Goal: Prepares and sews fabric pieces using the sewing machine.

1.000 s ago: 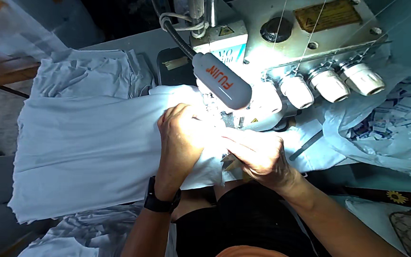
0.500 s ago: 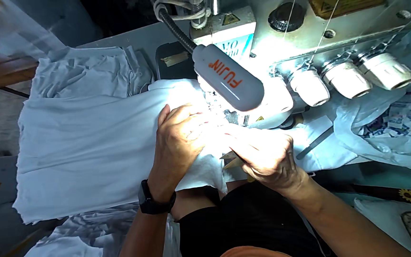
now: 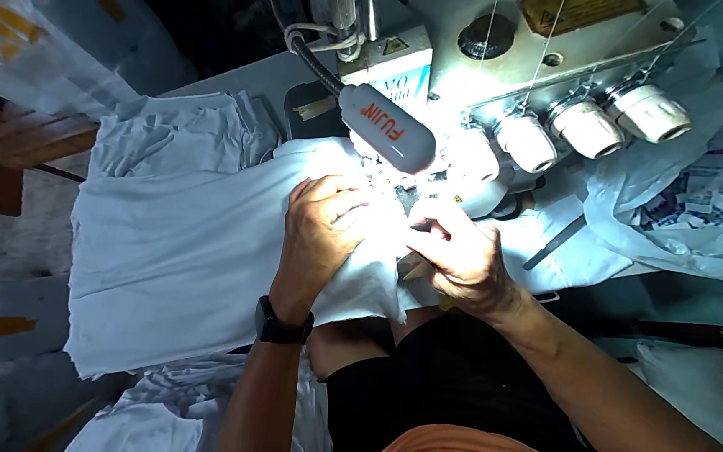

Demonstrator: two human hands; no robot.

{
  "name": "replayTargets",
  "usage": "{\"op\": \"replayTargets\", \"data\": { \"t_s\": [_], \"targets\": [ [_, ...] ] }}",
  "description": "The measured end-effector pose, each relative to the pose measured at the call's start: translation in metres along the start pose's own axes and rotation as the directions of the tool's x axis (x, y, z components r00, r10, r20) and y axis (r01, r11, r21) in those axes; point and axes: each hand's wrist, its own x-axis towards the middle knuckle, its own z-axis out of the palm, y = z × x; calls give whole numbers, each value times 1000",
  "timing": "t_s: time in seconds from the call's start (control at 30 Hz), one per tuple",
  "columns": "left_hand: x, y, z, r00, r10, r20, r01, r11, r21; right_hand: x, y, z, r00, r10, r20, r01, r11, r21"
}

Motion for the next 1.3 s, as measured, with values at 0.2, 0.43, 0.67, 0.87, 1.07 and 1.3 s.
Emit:
{"op": "replayTargets", "data": {
  "t_s": [0.2, 0.43, 0.67, 0.87, 1.07, 1.3],
  "targets": [
    [3, -3, 2, 1000, -15, -13, 16, 1000, 9, 3, 0, 3, 999, 34, -12, -35, 999, -16],
    [51, -42, 8, 992, 13, -129, -8, 999, 40, 9, -6, 10, 990, 141, 6, -141, 989, -35],
    [49, -32, 4, 901, -284, -328, 312, 950, 34, -6, -16, -7, 989, 135, -63, -125, 981, 150],
    [-35, 23, -7, 883, -403, -241, 438, 891, 115, -9, -16, -29, 902, 416, 118, -404, 908, -116],
    [-3, -39, -41, 937, -331, -114, 338, 940, 47, 11, -34, -16, 909, 392, 140, -369, 915, -161],
    [-21, -8, -75, 991, -133, 11, 133, 984, -120, 38, -50, 2, 918, 362, 159, -283, 883, -374]
  ]
}}
